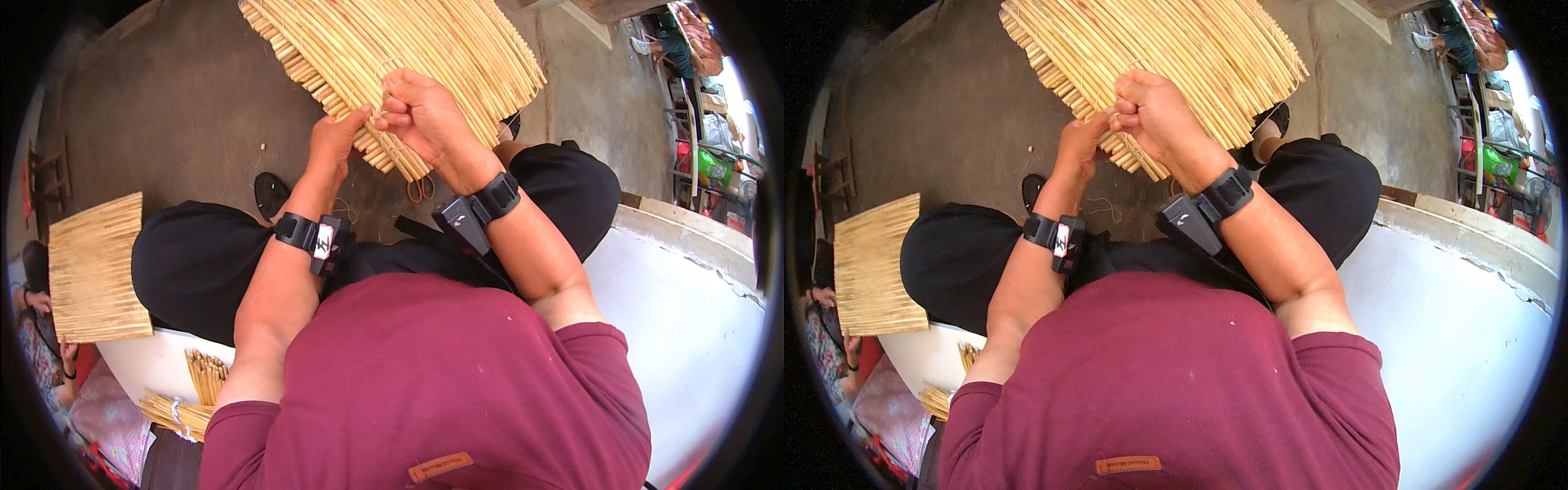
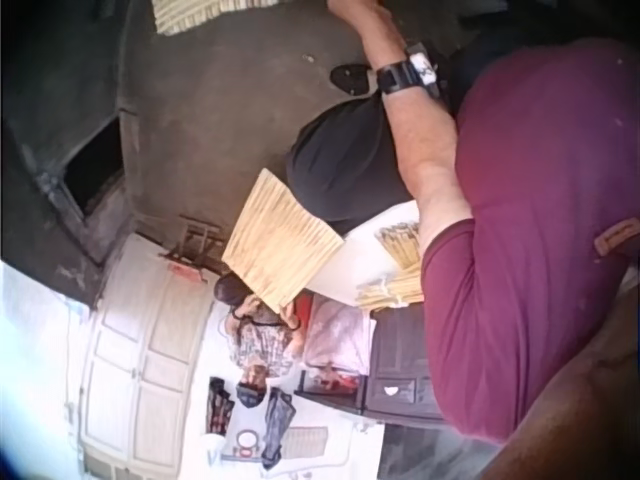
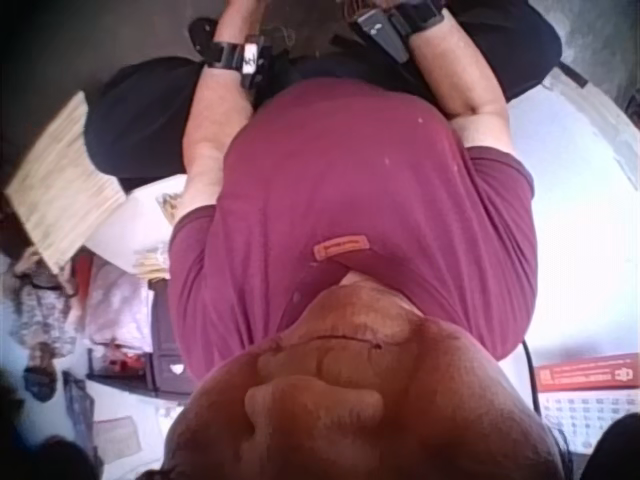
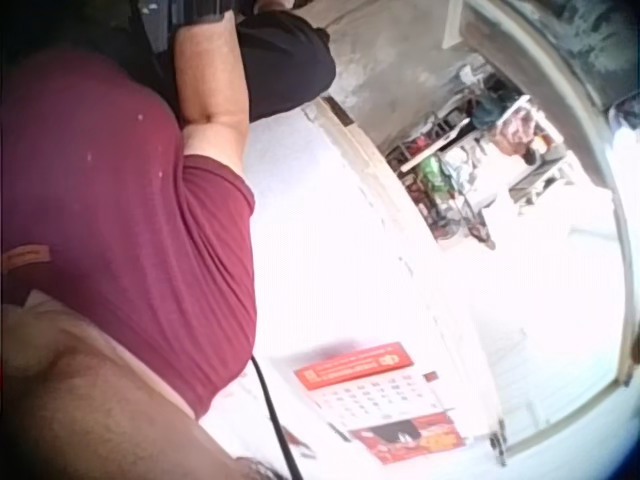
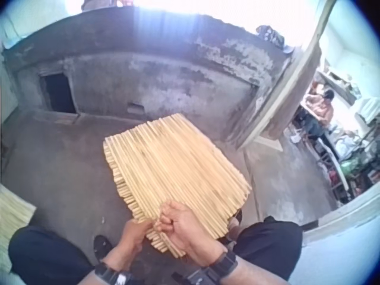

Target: The person weaves together thin wooden slats using white cord, pulling the cord through and tying it to secure the pieces into a mat.

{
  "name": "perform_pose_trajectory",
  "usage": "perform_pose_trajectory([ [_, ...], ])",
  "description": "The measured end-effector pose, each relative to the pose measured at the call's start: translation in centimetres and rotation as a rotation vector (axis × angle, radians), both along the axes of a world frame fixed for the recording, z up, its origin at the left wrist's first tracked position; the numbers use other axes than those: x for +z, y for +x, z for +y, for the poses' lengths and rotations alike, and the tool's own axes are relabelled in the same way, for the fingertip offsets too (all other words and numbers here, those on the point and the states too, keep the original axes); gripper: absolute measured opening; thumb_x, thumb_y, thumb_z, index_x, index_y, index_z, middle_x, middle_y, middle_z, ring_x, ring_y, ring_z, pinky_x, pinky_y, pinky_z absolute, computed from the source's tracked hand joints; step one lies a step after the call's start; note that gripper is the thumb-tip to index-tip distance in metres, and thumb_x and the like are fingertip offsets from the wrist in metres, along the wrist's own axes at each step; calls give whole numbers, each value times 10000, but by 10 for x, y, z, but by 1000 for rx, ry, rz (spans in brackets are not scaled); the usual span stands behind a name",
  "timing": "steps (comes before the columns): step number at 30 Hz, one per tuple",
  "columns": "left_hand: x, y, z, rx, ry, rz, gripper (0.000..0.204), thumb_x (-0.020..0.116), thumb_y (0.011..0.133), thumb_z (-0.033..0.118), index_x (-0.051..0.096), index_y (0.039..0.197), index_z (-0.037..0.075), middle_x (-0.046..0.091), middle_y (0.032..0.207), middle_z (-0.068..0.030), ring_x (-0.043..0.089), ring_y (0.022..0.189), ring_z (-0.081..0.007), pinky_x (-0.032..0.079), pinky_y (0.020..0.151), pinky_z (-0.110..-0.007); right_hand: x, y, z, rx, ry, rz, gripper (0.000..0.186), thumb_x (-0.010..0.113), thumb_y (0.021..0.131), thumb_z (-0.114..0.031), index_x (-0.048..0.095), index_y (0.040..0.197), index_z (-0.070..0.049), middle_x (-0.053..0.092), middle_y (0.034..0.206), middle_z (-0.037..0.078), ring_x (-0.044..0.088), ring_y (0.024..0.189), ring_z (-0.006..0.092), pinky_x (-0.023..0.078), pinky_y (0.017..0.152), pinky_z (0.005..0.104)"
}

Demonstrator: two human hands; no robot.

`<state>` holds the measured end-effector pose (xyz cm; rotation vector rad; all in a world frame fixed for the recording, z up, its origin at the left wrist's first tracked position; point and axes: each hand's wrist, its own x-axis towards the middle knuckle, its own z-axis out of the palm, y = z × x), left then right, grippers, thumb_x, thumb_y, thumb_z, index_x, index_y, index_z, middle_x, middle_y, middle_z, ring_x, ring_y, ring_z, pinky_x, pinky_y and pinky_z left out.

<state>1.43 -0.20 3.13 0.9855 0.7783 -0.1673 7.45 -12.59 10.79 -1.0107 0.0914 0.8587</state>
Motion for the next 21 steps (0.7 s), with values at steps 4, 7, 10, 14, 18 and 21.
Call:
perform_pose_trajectory([
  [4, -20, -4, -4, 48, -61, -104, 341, 706, 821, 159, 593, 1097, -5, 659, 990, -95, 652, 842, -177, 523, 726, -291, 22, 21, -14, -31, -354, -420, 151, 533, 943, -177, 591, 899, -44, 637, 833, 71, 586, 696, 115, 508, 697, 269],
  [7, -19, -13, -8, 41, -8, -120, 455, 619, 893, 359, 540, 1163, 1, 653, 993, -109, 653, 862, -193, 549, 688, -336, 55, 63, -51, -267, -571, -922, 151, 573, 921, -180, 661, 950, -61, 670, 907, 55, 621, 758, 109, 514, 642, 216],
  [10, -15, -28, -6, 163, -210, -81, 496, 532, 928, 454, 526, 1185, 30, 638, 1015, -106, 631, 883, -200, 509, 765, -371, 106, 86, -85, -480, -653, -1001, 126, 521, 876, -49, 562, 758, -58, 525, 657, 17, 521, 602, 124, 525, 643, 330],
  [14, -12, -46, -13, 119, -254, -67, 520, 444, 942, 527, 530, 1131, 51, 621, 936, -83, 607, 835, -196, 491, 777, -386, 119, 75, -92, -356, -743, -1266, 140, 584, 907, -155, 665, 940, -46, 629, 778, 0, 565, 631, 52, 478, 526, 181],
  [18, -15, -49, -27, 142, -258, -75, 389, 503, 947, 415, 540, 1095, 56, 623, 954, -78, 606, 851, -195, 488, 791, -389, 75, 43, -60, 349, -991, -861, 128, 622, 880, -168, 637, 867, -41, 576, 719, -26, 508, 556, 32, 430, 426, 189],
  [21, -20, -45, -30, 137, -234, -99, 270, 534, 945, 320, 557, 1030, 64, 635, 949, -59, 608, 839, -176, 490, 792, -373, 48, 41, -58, 260, -573, -566, 149, 616, 872, -173, 619, 883, -24, 578, 687, 0, 489, 507, 45, 483, 437, 207],
])
